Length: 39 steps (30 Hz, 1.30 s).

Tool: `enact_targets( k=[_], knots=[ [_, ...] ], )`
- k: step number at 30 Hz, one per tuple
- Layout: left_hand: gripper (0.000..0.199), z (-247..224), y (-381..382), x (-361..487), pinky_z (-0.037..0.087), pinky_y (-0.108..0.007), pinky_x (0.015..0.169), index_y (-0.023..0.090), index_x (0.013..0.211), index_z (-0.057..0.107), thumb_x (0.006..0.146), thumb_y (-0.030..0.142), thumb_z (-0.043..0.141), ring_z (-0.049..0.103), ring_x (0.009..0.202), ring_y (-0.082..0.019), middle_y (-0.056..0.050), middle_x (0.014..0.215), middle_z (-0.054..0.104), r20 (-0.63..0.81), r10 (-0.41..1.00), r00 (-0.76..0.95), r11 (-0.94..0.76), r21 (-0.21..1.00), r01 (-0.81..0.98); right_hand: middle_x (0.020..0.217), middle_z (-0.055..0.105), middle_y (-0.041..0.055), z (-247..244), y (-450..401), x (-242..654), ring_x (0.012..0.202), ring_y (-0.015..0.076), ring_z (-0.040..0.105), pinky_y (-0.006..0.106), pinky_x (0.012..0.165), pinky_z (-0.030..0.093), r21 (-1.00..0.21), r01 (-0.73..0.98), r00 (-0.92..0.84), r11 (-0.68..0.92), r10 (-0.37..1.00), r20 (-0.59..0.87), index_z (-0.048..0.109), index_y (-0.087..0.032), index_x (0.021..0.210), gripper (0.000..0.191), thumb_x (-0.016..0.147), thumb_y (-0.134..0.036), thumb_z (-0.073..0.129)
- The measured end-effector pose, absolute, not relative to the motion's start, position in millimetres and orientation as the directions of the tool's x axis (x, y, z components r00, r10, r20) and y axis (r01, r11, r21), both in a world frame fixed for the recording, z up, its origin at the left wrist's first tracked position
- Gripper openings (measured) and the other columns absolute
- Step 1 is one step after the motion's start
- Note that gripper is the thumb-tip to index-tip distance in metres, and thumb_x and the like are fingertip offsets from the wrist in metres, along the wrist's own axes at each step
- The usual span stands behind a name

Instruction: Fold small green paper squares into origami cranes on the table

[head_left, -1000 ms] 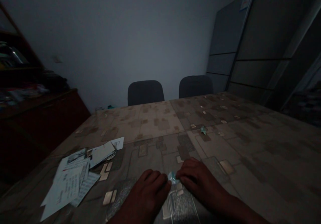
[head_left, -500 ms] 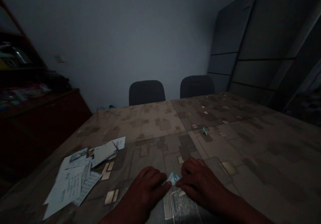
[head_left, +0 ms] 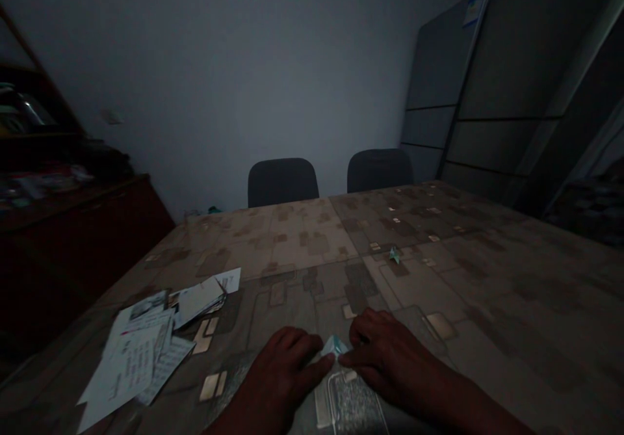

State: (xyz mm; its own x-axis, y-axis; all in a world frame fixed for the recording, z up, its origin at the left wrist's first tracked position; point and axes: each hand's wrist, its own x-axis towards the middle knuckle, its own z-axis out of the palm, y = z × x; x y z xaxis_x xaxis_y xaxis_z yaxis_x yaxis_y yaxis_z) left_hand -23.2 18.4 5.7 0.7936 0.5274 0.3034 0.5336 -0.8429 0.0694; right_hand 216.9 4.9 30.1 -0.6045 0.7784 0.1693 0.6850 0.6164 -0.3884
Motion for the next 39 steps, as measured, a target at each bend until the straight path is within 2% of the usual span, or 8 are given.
enact_targets(
  k=[6,11,13,20,28,33,36,39],
  knots=[
    [0.018,10,15,-11,0.045,-0.04,0.071,0.021,0.106,0.063,0.089,0.016,0.058,0.058,0.077,-0.023,-0.006,0.085,0.066,0.325,0.536,0.779,-0.829,0.028,0.558,0.092,0.062,0.002,25,8,210,0.092,0.0206,0.053,0.032,0.079,0.035,-0.444,0.687,-0.543,0.575,0.813,0.211,0.072,-0.026,0.092,0.02,0.083,-0.011,0.064],
    [0.02,15,17,-18,0.047,-0.035,0.08,0.022,0.103,0.064,0.093,0.015,0.049,0.06,0.091,-0.022,-0.006,0.097,0.066,0.325,0.782,0.532,-0.62,0.501,0.604,0.079,0.065,-0.0004,15,17,206,0.085,0.018,0.056,0.029,0.078,0.036,-0.617,0.662,-0.356,0.425,0.903,0.239,0.071,-0.02,0.08,0.009,0.078,-0.011,0.07],
    [0.015,16,19,-18,0.046,-0.036,0.08,0.022,0.094,0.067,0.092,0.019,0.052,0.059,0.092,-0.023,-0.006,0.094,0.064,0.276,0.852,0.445,-0.516,0.587,0.624,0.081,0.065,-0.0003,11,17,204,0.087,0.0193,0.055,0.031,0.08,0.035,-0.626,0.674,-0.306,0.392,0.919,0.247,0.07,-0.019,0.081,0.016,0.069,-0.013,0.078],
    [0.015,8,24,-11,0.044,-0.036,0.082,0.018,0.093,0.067,0.089,0.015,0.053,0.059,0.092,-0.024,-0.007,0.092,0.064,0.219,0.886,0.409,-0.437,0.69,0.577,0.087,0.061,-0.0021,1,15,197,0.091,0.0178,0.053,0.03,0.081,0.032,-0.591,0.635,-0.426,0.498,0.864,0.27,0.066,-0.022,0.081,0.015,0.075,-0.013,0.077],
    [0.021,19,21,-9,0.041,-0.032,0.076,0.018,0.082,0.068,0.092,0.025,0.05,0.059,0.083,-0.022,-0.005,0.082,0.062,0.181,0.911,0.37,-0.369,0.758,0.537,0.082,0.058,0.0004,10,19,200,0.082,0.0178,0.051,0.031,0.077,0.032,-0.406,0.653,-0.516,0.639,0.768,0.379,0.059,-0.017,0.079,0.012,0.085,-0.017,0.068],
    [0.02,21,25,8,0.036,-0.025,0.058,0.015,0.064,0.069,0.079,0.025,0.061,0.053,0.062,-0.017,-0.001,0.062,0.058,0.022,0.959,0.283,-0.112,0.945,0.308,0.078,0.058,0.0024,17,21,201,0.077,0.0187,0.05,0.035,0.077,0.032,-0.295,0.647,-0.524,0.703,0.691,0.498,0.059,-0.017,0.077,0.015,0.092,-0.021,0.058],
    [0.024,21,29,15,0.032,-0.024,0.051,0.014,0.055,0.064,0.075,0.028,0.062,0.047,0.051,-0.013,0.002,0.051,0.053,-0.059,0.978,0.199,0.019,0.98,0.197,0.079,0.059,0.0029,21,20,203,0.079,0.0199,0.051,0.037,0.078,0.032,-0.406,0.571,-0.481,0.713,0.692,0.539,0.06,-0.018,0.078,0.018,0.093,-0.023,0.052],
    [0.024,22,30,18,0.038,-0.024,0.054,0.014,0.065,0.069,0.078,0.033,0.062,0.054,0.054,-0.015,-0.002,0.058,0.063,-0.057,0.988,0.143,0.036,0.989,0.143,0.08,0.059,0.0027,24,18,202,0.079,0.0197,0.052,0.034,0.074,0.036,-0.762,0.419,-0.247,0.494,0.87,0.427,0.06,-0.019,0.084,0.014,0.091,-0.029,0.052]
  ],
)
